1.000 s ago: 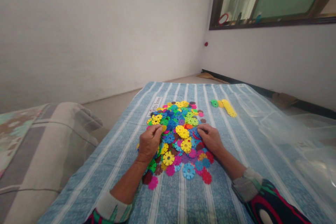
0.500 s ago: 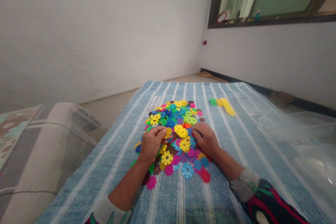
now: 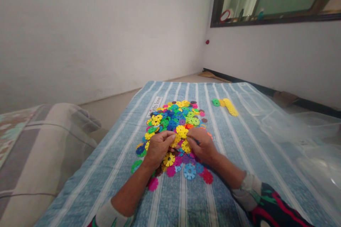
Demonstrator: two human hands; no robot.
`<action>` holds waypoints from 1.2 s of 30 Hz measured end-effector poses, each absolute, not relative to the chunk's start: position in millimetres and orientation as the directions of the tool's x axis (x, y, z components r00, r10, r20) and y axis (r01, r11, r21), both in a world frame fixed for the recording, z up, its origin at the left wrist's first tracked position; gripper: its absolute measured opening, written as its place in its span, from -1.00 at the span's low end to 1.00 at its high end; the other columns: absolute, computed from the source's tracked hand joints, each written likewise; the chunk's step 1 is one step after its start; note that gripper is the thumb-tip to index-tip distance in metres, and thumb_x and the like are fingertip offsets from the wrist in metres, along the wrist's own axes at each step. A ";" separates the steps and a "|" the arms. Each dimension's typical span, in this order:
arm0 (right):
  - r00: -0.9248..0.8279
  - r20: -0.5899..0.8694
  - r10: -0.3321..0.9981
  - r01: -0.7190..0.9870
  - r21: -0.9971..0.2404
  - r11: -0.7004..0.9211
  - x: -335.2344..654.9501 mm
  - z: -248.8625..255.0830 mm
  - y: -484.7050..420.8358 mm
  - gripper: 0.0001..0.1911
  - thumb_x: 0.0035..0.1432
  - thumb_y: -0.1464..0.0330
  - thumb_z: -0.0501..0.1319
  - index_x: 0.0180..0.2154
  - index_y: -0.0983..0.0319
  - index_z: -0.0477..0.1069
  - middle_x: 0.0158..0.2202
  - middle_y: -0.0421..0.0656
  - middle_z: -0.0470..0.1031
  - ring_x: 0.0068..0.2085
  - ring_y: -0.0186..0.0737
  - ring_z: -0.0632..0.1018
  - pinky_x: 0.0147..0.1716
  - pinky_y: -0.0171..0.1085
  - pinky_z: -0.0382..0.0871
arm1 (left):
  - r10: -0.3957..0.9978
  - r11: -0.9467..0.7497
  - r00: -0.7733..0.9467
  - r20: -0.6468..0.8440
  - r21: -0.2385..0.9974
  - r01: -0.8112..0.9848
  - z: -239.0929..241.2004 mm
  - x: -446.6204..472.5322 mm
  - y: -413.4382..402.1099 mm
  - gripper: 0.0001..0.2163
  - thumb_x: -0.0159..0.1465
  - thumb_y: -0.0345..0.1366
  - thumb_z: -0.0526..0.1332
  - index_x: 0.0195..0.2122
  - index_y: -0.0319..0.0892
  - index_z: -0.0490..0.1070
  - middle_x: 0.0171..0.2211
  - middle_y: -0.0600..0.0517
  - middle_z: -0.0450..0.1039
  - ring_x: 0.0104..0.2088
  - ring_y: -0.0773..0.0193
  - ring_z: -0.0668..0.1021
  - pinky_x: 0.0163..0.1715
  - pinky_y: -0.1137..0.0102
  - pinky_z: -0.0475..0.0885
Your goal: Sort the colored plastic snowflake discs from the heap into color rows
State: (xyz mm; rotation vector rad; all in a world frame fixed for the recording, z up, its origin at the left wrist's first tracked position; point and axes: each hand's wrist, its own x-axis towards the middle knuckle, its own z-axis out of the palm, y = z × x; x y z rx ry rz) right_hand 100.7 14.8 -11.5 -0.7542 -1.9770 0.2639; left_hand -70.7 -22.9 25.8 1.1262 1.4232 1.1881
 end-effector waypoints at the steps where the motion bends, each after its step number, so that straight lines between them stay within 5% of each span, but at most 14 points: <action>1: -0.347 0.712 0.610 0.396 -0.479 0.784 99.3 -10.8 12.8 -0.87 0.19 0.39 0.10 -0.30 0.20 0.42 -0.36 -0.12 0.49 -0.26 -0.21 0.46 -0.21 -0.22 0.28 | 0.987 0.111 -0.125 -0.100 0.991 0.082 25.5 -70.3 -23.4 -0.74 0.03 -0.12 0.25 -0.37 -0.22 0.41 -0.62 0.10 0.47 -0.66 0.35 0.49 -0.65 0.49 0.38; 20: -0.363 0.584 0.726 0.384 -0.616 0.688 94.2 -10.5 7.8 -0.90 0.13 0.39 0.14 -0.36 0.21 0.44 -0.39 -0.15 0.51 -0.29 -0.23 0.47 -0.22 -0.24 0.27 | 0.998 0.062 -0.015 -0.060 0.984 0.169 21.2 -67.4 -25.4 -0.74 0.10 -0.13 0.20 -0.31 -0.22 0.48 -0.58 0.07 0.50 -0.58 0.32 0.53 -0.59 0.48 0.41; 36: -0.390 0.602 0.697 0.378 -0.586 0.717 93.9 -9.7 7.3 -0.89 0.13 0.41 0.14 -0.41 0.19 0.42 -0.41 -0.17 0.48 -0.32 -0.24 0.45 -0.24 -0.25 0.26 | 0.997 0.070 -0.056 -0.062 0.986 0.151 19.4 -68.4 -24.9 -0.76 0.04 -0.19 0.25 -0.30 -0.21 0.49 -0.47 0.07 0.52 -0.54 0.34 0.55 -0.51 0.48 0.43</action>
